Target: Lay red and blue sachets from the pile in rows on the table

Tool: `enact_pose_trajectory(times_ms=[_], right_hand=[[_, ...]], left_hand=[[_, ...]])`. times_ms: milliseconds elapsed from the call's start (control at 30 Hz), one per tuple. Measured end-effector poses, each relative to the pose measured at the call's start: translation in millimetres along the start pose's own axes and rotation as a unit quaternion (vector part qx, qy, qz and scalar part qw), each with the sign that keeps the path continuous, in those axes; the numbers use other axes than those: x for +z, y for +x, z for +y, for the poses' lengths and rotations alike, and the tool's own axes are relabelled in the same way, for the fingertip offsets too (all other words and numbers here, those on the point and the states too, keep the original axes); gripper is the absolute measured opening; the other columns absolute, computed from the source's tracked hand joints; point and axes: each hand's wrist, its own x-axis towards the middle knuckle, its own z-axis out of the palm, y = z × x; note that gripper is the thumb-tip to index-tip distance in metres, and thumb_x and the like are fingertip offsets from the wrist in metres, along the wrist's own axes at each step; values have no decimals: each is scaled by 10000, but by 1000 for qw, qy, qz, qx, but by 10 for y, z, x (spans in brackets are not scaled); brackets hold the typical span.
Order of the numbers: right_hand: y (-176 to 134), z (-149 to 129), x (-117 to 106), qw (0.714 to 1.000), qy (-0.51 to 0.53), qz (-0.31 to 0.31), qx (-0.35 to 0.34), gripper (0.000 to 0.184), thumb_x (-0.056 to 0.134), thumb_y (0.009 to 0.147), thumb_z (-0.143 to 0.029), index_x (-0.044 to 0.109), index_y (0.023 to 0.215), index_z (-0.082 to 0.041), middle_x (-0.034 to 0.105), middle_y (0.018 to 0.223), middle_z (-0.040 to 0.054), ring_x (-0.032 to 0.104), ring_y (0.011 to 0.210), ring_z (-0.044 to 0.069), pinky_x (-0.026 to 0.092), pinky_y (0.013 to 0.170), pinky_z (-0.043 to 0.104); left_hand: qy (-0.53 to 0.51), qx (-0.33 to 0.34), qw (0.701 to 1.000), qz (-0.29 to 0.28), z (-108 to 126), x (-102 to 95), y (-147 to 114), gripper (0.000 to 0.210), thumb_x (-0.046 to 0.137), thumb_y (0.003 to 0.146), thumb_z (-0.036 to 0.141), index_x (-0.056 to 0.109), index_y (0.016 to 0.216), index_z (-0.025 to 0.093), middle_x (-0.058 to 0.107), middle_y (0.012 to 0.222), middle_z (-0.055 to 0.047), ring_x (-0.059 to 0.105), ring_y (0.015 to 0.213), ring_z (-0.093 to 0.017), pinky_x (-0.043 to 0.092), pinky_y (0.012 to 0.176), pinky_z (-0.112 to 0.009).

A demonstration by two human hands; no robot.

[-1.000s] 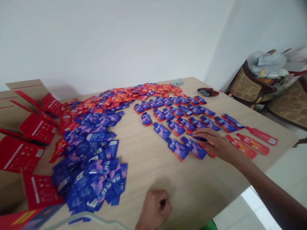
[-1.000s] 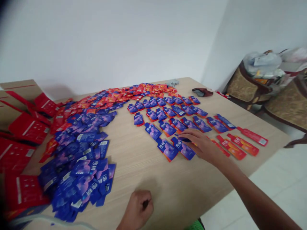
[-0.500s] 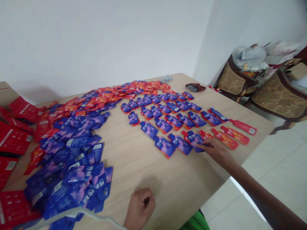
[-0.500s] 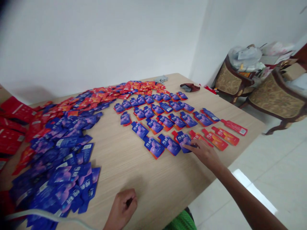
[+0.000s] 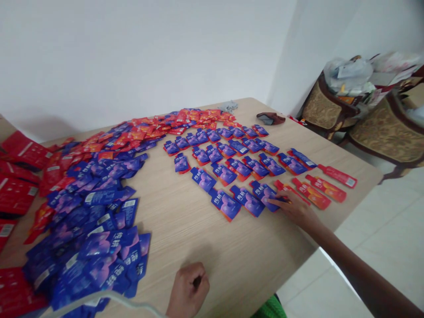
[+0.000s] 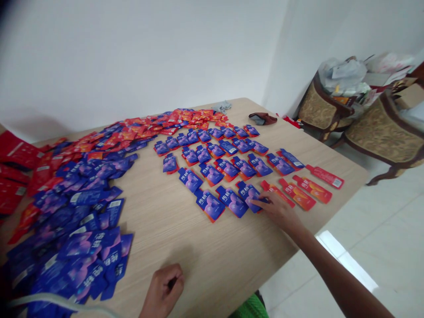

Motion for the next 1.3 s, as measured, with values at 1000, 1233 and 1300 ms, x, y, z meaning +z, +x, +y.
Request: enact_pose_trajectory(times_ms=[1000,1233,1300], right_hand=[[40,160,-120,998,44,-37,22,358,496,1026,-174,769,1227,-291,733,1332,66,697,1239,247,591,1068,452],[-32,221,-136,998,27,-41,38,369,480,1023,-164,787,1185,-289,722,1342,77,665,1294,267,569,1105,506],[-13,206,-174,998,32,-37,41,357,493,1017,-172,800,1151,-297,729,1330,74,661,1302,272,581,1090,503]], left_hand=[[7,14,1000,5,13,-33,23,266,438,877,196,415,612,210,488,521,29,509,485,-101,336,506,-189],[10,24,1000,12,21,-42,36,259,433,871,186,407,615,213,480,521,31,511,485,-98,336,506,-185],[10,27,1000,12,13,-34,38,261,434,872,184,409,614,213,481,520,33,508,482,-96,338,503,-186]])
